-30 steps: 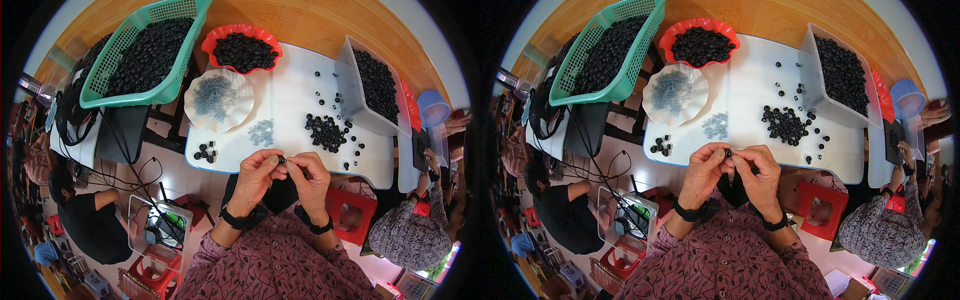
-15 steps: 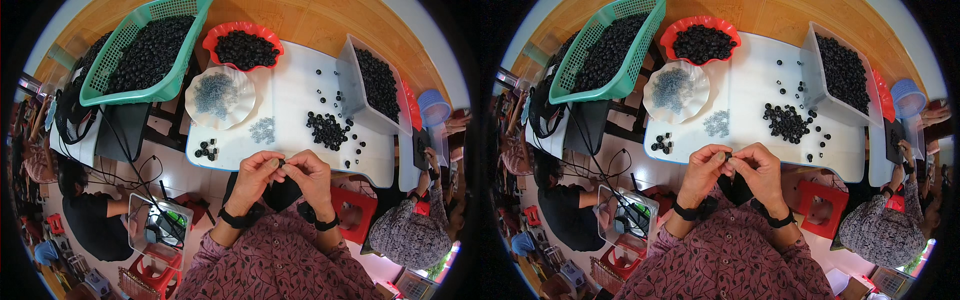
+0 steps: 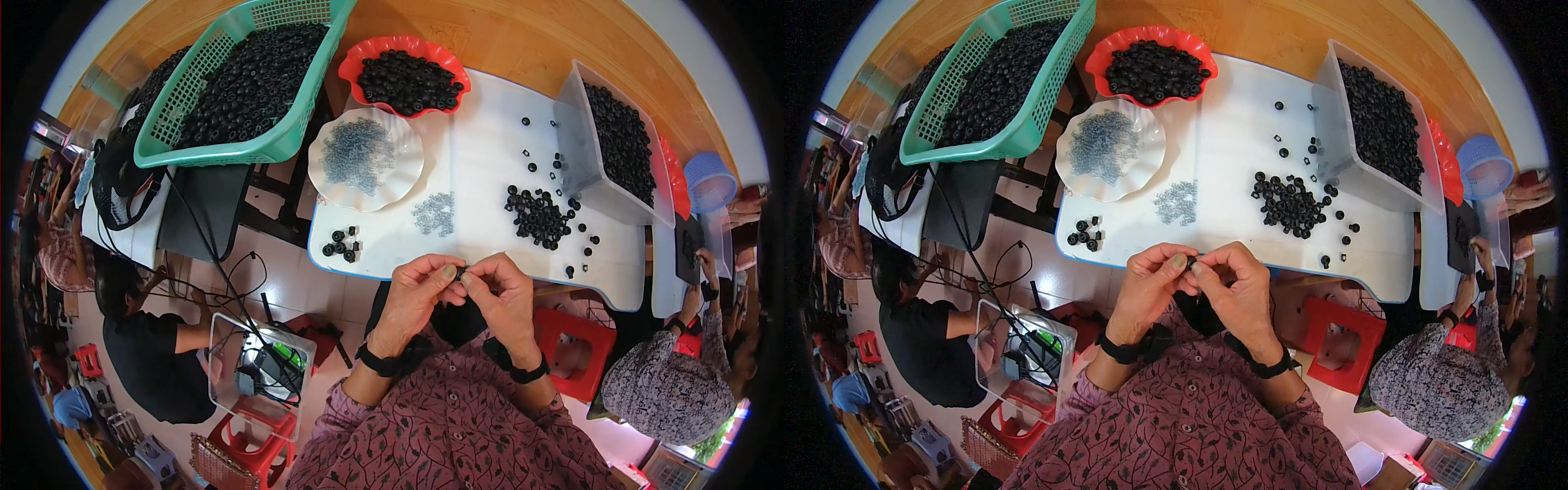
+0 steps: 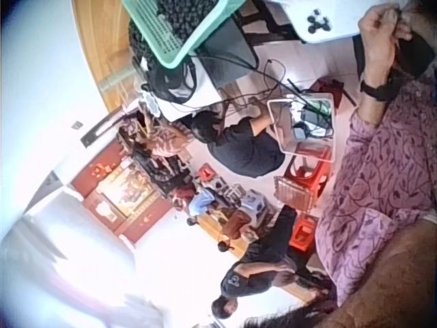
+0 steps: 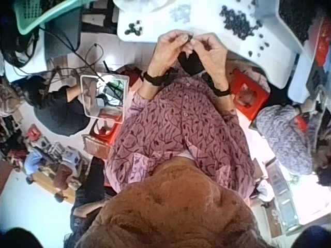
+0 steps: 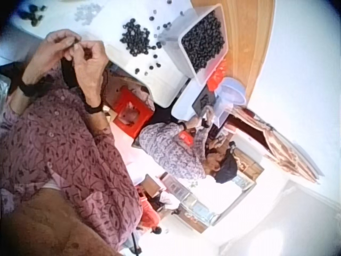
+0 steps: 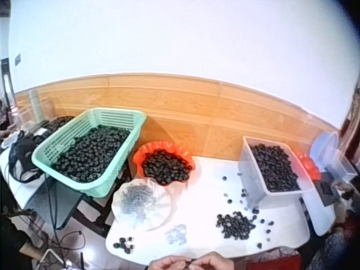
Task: Assembling small silver pins into black plastic circular components manually.
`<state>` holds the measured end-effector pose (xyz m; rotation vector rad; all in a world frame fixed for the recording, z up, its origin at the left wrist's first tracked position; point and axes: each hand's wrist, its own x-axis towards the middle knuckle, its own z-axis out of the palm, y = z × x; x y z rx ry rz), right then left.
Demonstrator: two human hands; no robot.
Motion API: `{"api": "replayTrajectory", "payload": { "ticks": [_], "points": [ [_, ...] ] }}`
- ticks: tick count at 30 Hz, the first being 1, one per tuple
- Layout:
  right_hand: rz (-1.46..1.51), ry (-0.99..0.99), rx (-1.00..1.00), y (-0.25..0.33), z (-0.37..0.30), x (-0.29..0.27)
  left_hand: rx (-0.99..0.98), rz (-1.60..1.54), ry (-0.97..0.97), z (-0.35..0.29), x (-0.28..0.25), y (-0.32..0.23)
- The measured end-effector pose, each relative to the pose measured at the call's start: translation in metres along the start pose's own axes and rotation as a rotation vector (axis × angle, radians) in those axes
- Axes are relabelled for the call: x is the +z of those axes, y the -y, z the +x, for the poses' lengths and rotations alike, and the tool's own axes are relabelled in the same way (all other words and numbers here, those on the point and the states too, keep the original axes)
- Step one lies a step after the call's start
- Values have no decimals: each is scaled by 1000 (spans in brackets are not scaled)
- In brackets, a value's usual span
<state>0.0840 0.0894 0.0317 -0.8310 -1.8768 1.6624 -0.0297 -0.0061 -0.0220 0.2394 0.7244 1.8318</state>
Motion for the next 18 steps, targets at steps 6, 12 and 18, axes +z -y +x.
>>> {"api": "replayTrajectory", "payload": {
  "ticks": [6,12,18],
  "points": [
    [-21,-10,88,-10,1,8,87,200,-38,-4,-6,3],
    [-39,53,0,-20,8,7,39,181,-114,-5,-8,-1],
    [-414,-105,-172,-12,30,-10,25,217,-186,-3,-5,-1]
  ]
}}
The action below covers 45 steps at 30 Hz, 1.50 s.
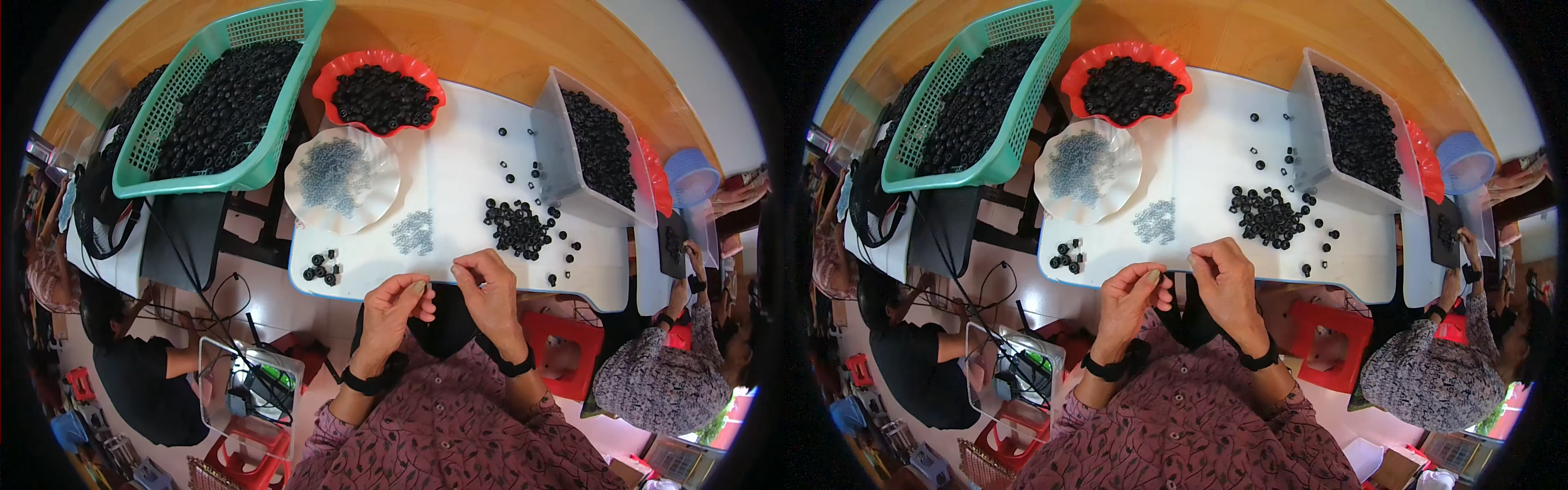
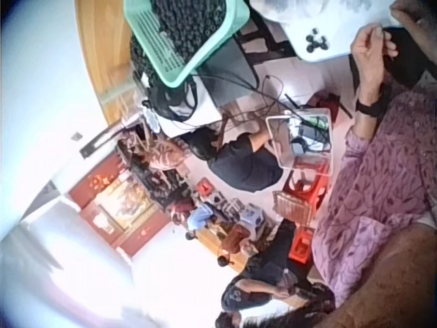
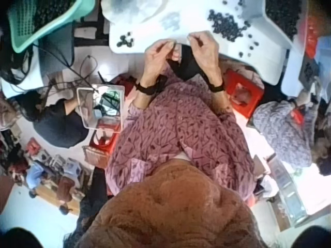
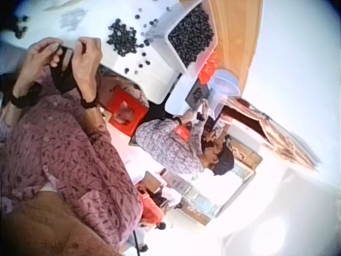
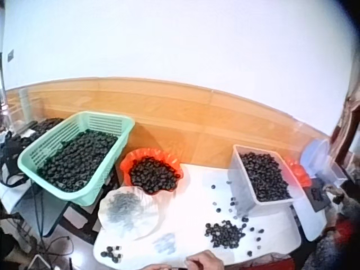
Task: Assembling small silver pins into black plastic circular components manually.
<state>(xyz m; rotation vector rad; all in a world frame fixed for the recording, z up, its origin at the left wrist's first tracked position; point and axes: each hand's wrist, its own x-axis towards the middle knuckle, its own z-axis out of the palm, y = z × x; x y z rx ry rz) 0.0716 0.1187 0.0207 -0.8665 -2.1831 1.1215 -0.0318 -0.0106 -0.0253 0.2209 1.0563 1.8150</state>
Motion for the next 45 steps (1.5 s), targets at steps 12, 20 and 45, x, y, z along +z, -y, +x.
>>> {"api": "replayTrajectory", "payload": {
  "ticks": [12,20,45],
  "points": [
    [-406,-100,-52,-40,43,-33,6,8,-12,7,-1,-1],
    [-587,-148,-75,-51,51,-24,5,22,-27,8,-1,0],
    [-738,-39,-235,-46,52,-10,-17,35,-11,4,-3,1]
  ]
}}
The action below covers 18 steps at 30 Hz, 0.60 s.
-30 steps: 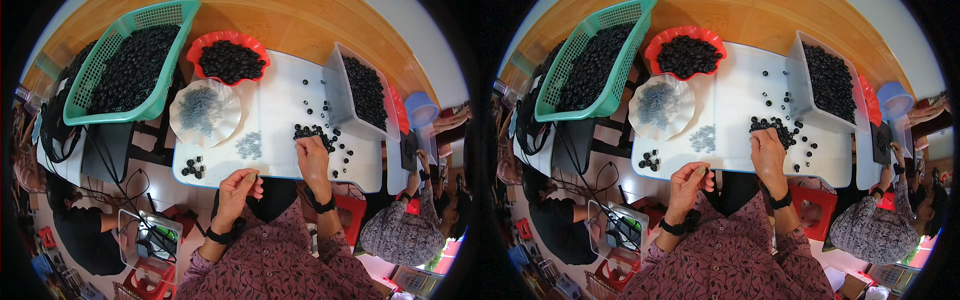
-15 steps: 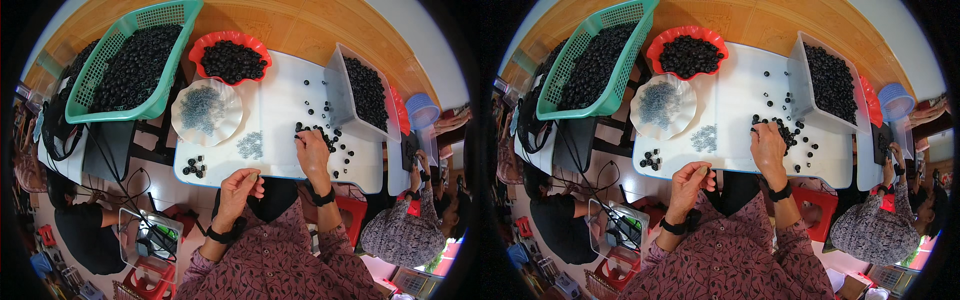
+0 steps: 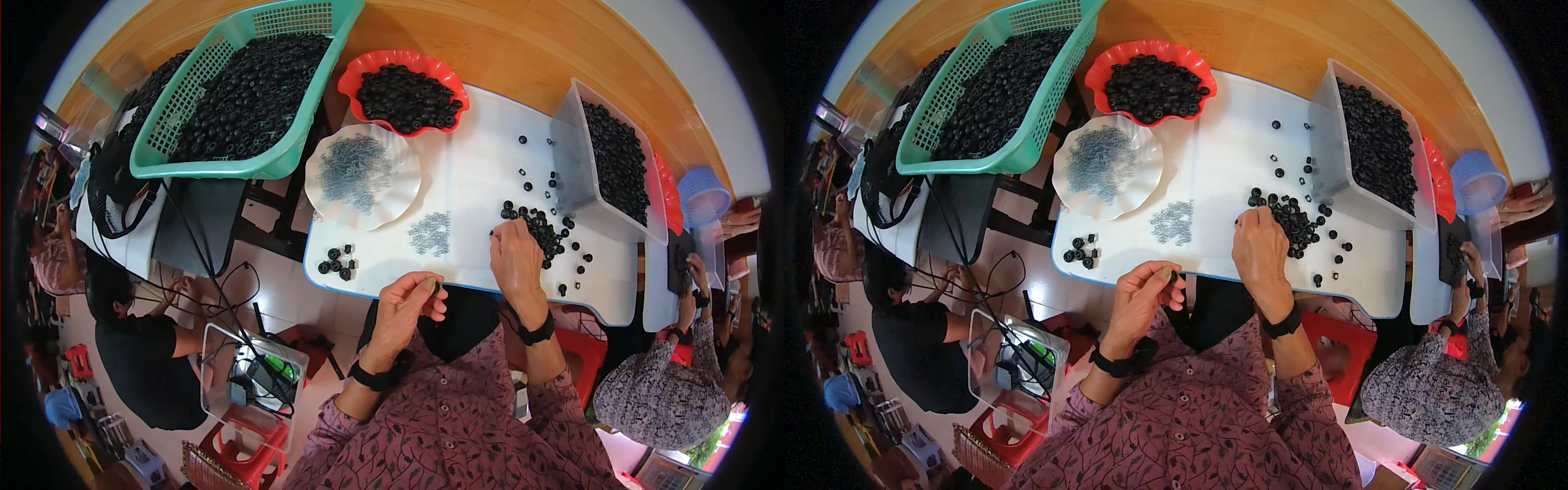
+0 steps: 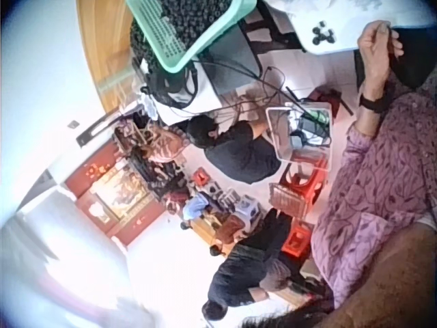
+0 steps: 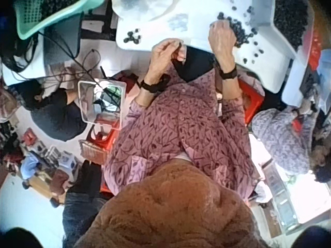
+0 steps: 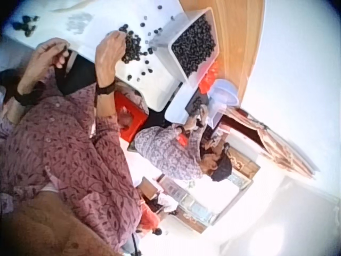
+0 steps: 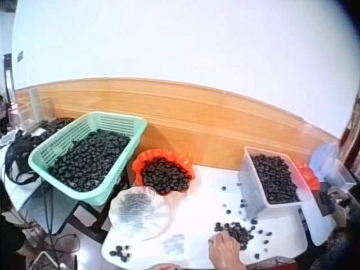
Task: Assembling small silver pins into black plastic circular components manually.
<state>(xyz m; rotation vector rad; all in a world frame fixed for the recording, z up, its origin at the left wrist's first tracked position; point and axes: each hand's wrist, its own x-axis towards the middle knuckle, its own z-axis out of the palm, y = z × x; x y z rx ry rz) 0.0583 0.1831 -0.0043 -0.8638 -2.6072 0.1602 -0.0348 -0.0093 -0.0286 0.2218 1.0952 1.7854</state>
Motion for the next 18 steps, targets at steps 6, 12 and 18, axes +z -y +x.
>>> {"api": "replayTrajectory", "payload": {
  "ticks": [6,12,18],
  "points": [
    [204,-23,79,9,-8,-4,-6,-35,-20,-1,0,1],
    [1118,166,417,15,-24,-18,9,-105,45,-3,7,-1],
    [1561,231,567,27,-37,-35,32,-181,106,-3,19,-7]
  ]
}}
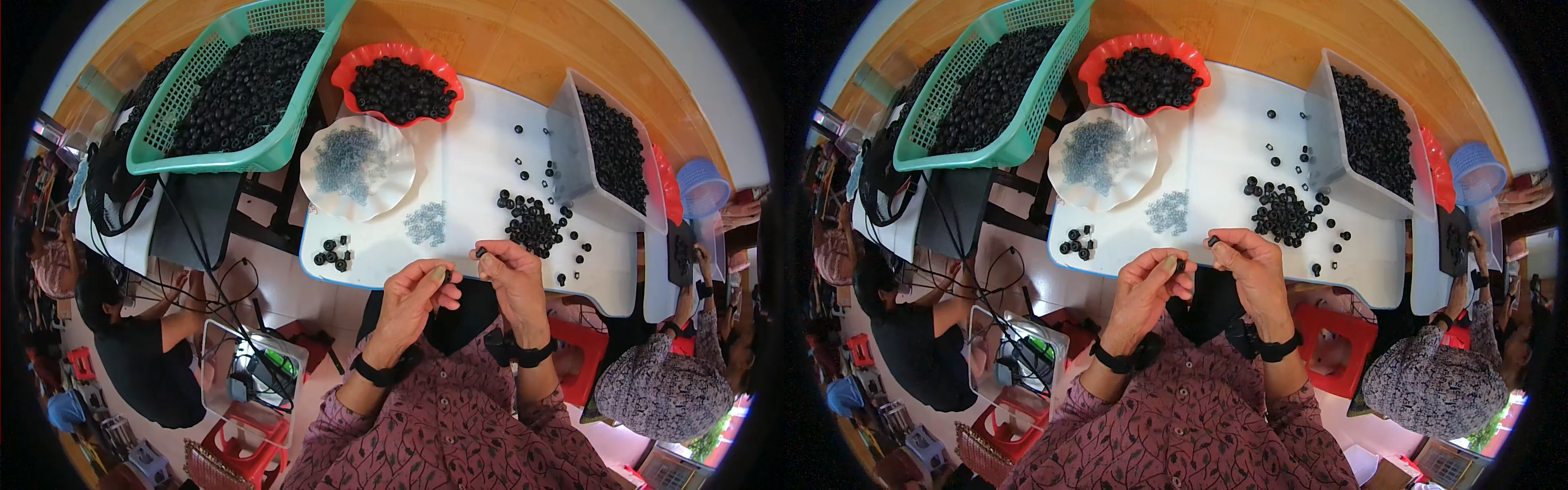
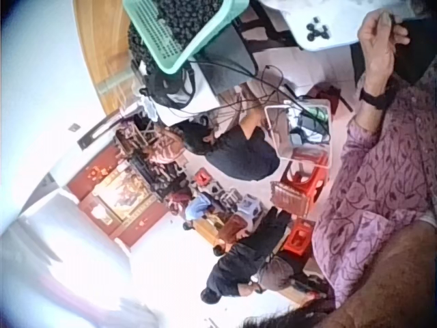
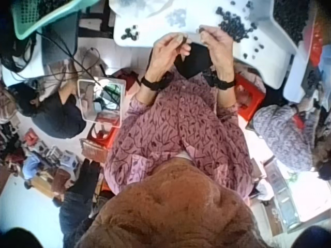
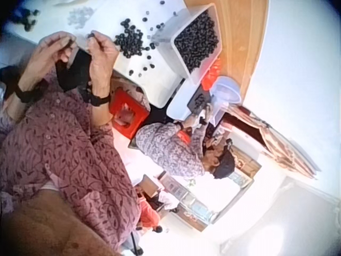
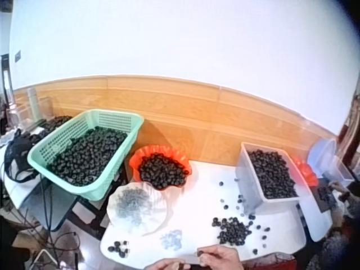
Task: Assembling small silver pins into black plastic circular components manually.
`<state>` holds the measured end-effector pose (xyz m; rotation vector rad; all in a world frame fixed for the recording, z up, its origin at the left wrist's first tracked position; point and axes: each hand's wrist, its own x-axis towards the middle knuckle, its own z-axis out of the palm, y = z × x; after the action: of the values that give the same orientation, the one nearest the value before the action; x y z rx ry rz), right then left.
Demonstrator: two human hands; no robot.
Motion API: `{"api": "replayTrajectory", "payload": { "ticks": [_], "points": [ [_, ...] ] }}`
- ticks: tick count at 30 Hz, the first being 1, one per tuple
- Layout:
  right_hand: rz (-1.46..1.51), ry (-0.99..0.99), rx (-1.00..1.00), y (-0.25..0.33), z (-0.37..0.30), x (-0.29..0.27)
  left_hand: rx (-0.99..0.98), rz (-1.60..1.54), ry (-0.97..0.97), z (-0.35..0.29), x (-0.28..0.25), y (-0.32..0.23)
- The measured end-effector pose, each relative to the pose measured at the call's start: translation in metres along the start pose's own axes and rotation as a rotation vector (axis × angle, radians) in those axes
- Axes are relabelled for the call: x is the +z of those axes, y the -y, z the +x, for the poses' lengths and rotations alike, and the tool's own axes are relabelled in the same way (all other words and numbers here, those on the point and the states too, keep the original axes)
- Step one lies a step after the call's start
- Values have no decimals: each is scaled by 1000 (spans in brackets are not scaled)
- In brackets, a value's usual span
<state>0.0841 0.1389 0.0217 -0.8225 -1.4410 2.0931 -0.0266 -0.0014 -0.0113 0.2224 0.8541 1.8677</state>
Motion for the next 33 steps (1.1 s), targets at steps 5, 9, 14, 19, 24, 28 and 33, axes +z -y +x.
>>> {"api": "replayTrajectory", "payload": {
  "ticks": [5,9,14,19,24,28,33],
  "points": [
    [77,60,-51,-8,-7,3,36,-93,5,-1,6,-2],
    [87,78,-101,-11,-11,10,48,-105,24,-2,8,-2],
    [30,73,-110,-10,-15,16,49,-135,25,-4,9,-1],
    [-46,58,-147,-9,-18,19,49,-44,15,-6,12,-1],
    [-239,51,-258,-8,-20,21,58,45,12,-6,9,0],
    [-372,29,-300,-5,-22,23,27,83,25,-7,7,-3],
    [-402,13,-326,-3,-24,26,11,86,43,-6,6,-3]
  ]
}}
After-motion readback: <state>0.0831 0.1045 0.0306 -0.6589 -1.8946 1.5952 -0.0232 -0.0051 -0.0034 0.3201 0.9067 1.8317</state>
